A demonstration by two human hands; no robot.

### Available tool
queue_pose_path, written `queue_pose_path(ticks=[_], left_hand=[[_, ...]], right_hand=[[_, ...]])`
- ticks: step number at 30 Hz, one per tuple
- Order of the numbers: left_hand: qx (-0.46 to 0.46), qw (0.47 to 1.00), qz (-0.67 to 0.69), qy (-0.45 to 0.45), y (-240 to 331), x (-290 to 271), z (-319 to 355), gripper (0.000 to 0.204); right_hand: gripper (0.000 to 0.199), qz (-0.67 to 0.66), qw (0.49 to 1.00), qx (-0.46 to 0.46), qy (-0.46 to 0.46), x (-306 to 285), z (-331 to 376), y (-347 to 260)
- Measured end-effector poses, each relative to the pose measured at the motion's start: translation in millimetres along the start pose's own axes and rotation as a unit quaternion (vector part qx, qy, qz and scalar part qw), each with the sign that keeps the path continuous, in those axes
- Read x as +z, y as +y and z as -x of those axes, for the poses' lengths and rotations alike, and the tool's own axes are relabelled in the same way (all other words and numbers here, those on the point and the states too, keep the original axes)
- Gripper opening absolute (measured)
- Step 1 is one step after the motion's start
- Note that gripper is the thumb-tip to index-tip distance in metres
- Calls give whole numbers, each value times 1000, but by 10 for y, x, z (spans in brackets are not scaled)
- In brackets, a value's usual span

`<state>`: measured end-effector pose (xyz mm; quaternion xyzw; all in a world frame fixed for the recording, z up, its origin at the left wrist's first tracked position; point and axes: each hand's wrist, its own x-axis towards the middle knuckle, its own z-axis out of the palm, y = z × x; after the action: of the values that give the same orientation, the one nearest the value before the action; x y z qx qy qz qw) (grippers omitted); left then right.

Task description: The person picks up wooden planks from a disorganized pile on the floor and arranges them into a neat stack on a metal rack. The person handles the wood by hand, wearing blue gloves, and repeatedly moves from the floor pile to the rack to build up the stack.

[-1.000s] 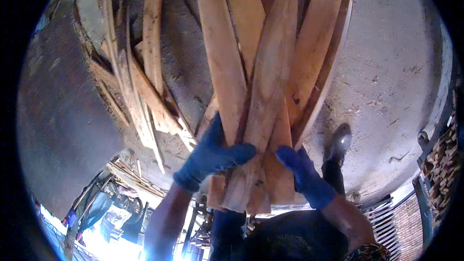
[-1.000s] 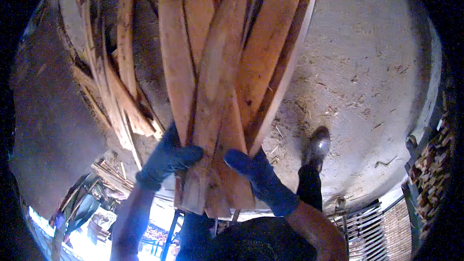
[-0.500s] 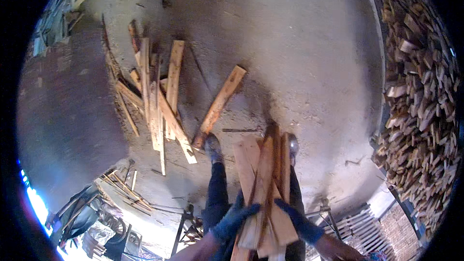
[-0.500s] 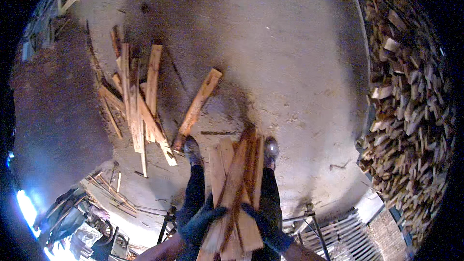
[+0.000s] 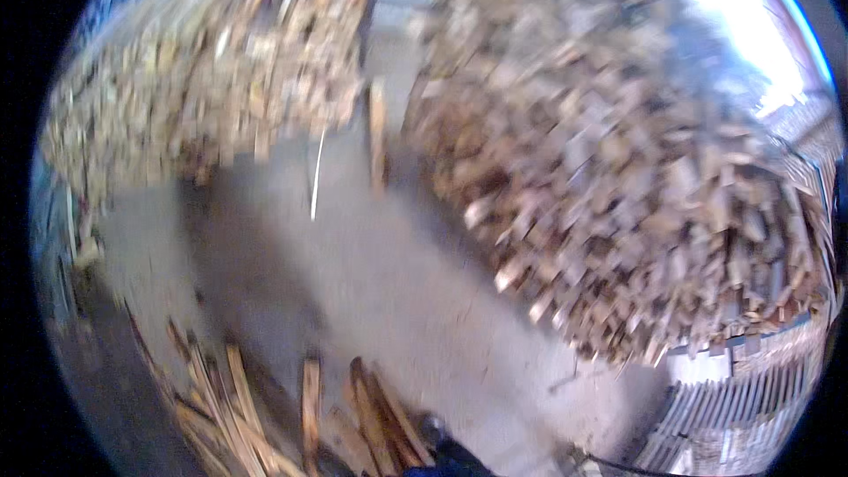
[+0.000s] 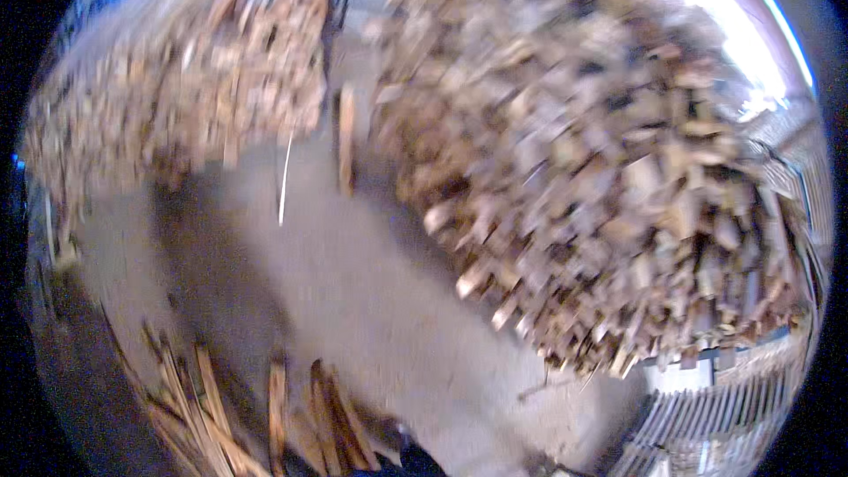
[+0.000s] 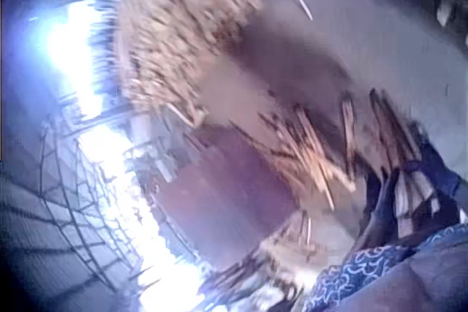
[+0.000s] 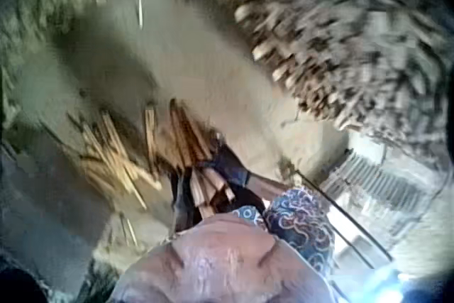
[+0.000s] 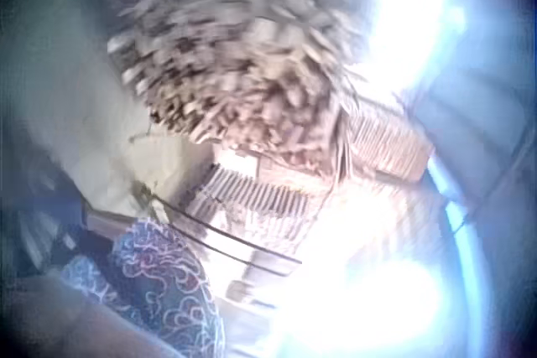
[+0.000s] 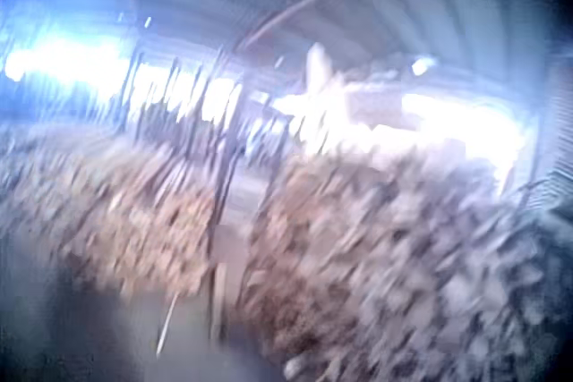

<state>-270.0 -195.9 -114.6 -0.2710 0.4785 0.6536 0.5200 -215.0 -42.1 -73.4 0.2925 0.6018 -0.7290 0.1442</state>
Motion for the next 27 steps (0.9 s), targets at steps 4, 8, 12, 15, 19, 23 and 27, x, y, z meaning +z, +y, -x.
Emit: queue_pose_path(ticks=[4, 8, 12, 15, 19, 23, 27], left_hand=[[175, 981, -69, 39, 914, 1087, 829, 77], [314, 943, -109, 29, 1659, 1956, 1515, 75], [463, 857, -206, -93, 2445, 2612, 1844, 75], [454, 827, -269, -194, 3228, 3091, 2014, 75], [526, 714, -278, -368, 4598, 4042, 1840, 85], [376, 747, -296, -461, 5936, 5222, 1396, 60], [574, 636, -427, -289, 6697, 5867, 774, 51]], right_hand=[[73, 37, 975, -217, -12, -377, 254, -1049], [66, -120, 958, -250, -76, -706, 433, -2306], [69, -66, 836, -540, 66, -836, 547, -3370], [78, -86, 859, -494, 99, -1027, 569, -4014], [55, 105, 738, -635, 203, -1407, 342, -5034], [40, 532, 356, -654, 404, -2244, 8, -6266], [51, -192, 819, -510, 179, -2882, -413, -7002]])
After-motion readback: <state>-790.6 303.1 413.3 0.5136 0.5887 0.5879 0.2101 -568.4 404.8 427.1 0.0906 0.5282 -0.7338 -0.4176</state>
